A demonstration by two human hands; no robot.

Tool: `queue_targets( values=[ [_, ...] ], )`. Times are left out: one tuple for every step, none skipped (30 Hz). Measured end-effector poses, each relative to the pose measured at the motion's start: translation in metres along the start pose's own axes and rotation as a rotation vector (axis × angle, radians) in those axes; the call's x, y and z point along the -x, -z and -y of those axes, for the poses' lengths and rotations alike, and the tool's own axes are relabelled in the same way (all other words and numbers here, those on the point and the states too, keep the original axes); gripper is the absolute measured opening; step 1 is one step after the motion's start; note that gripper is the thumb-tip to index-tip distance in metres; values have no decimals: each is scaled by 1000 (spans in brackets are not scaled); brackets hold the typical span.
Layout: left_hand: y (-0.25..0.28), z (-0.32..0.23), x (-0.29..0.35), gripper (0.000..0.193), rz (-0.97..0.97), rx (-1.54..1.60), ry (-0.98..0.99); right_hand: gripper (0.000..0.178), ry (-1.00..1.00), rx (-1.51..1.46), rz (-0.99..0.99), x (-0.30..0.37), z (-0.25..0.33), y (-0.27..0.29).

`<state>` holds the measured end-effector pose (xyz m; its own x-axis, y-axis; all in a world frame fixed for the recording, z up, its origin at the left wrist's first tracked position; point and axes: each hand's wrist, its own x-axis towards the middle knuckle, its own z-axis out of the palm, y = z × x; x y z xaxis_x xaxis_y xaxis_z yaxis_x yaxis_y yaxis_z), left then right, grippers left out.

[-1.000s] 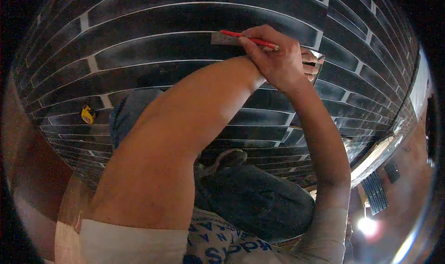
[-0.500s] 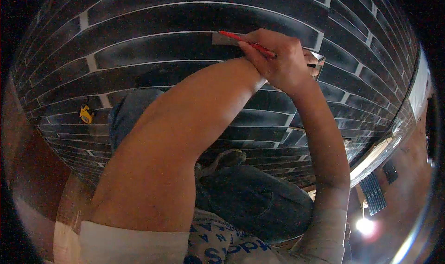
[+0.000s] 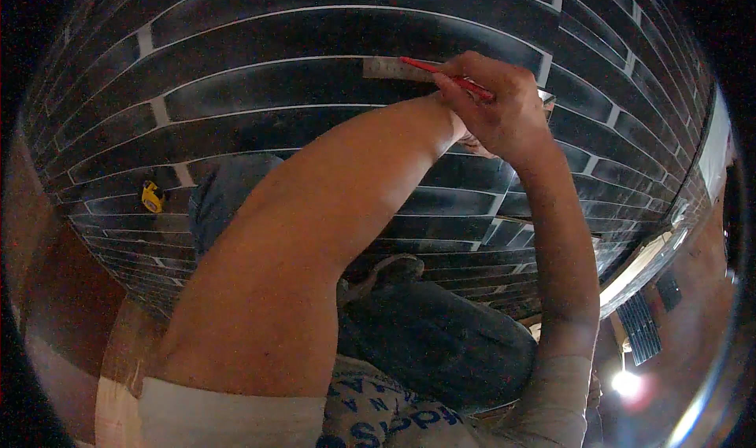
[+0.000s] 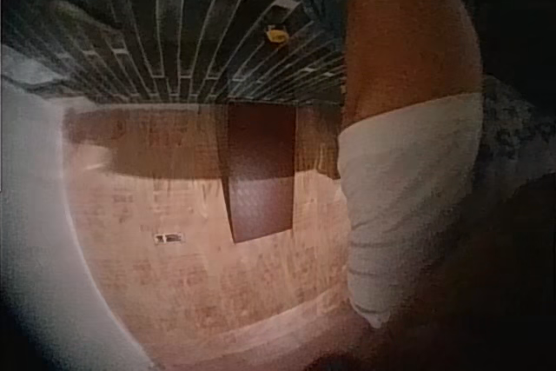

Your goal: Measure and cut large insulation panels for floor or ceiling installation.

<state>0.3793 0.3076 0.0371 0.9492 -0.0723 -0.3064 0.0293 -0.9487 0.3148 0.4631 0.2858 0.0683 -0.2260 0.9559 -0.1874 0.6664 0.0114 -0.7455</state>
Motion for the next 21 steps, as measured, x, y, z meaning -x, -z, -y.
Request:
queue_targets(
  values=[
    [2, -1, 0, 65, 0, -2, 3, 12, 1, -36, -26, 3, -1, 1],
    [3, 0, -2, 65, -1, -6, 0, 12, -4, -37, -30, 2, 0, -1],
    [4, -3, -2, 65, 0, -5, -4, 12, 9, -39, -12, -3, 1, -7],
    [5, -3, -3, 65, 1, -13, -5, 12, 22, -42, 5, -5, 3, -10],
    [4, -3, -3, 65, 6, -17, -2, 12, 19, -43, 1, -6, 4, -10],
    [3, -3, -3, 65, 12, -21, -2, 12, 23, -30, 19, -6, 5, -7],
    [3, -4, -4, 65, 13, -28, -4, 13, 26, -17, 36, -6, 5, -5],
    [2, -4, -5, 65, 19, -31, -3, 13, 21, -17, 33, -1, 3, 0],
    [1, -3, -7, 65, 19, -44, -4, 13, -15, -4, 37, 8, -3, 9],
    [5, -2, -9, 65, 16, -52, -4, 14, -50, 13, 41, 18, -8, 23],
    [7, -2, -10, 65, 14, -63, -7, 15, -92, 26, 48, 29, -14, 34],
    [9, -2, -12, 65, 14, -67, -6, 15, -119, 7, 50, 35, -20, 44],
    [11, -1, -12, 65, 14, -72, -8, 15, -131, 8, 48, 38, -26, 45],
    [13, 0, -12, 65, 17, -78, -11, 15, -124, 19, 39, 34, -24, 48],
    [14, 1, -14, 65, 12, -80, -13, 16, -119, 38, 34, 31, -19, 51],
    [14, -1, -13, 66, 5, -86, -17, 17, -103, 24, 54, 26, -11, 52],
    [14, 0, -9, 66, 4, -94, -18, 17, -114, 23, 44, 21, -7, 45],
    [13, -4, -12, 66, -11, -91, -35, 17, -53, 28, 15, 19, -14, 41],
    [10, -8, -13, 66, -26, -86, -49, 17, 8, 32, -13, 22, -19, 41],
    [9, -4, -10, 66, -42, -96, -54, 17, -13, 30, 42, 21, -18, 50],
    [3, -4, -8, 66, -62, -105, -64, 17, -23, 32, 41, 24, -19, 60]
  ],
)
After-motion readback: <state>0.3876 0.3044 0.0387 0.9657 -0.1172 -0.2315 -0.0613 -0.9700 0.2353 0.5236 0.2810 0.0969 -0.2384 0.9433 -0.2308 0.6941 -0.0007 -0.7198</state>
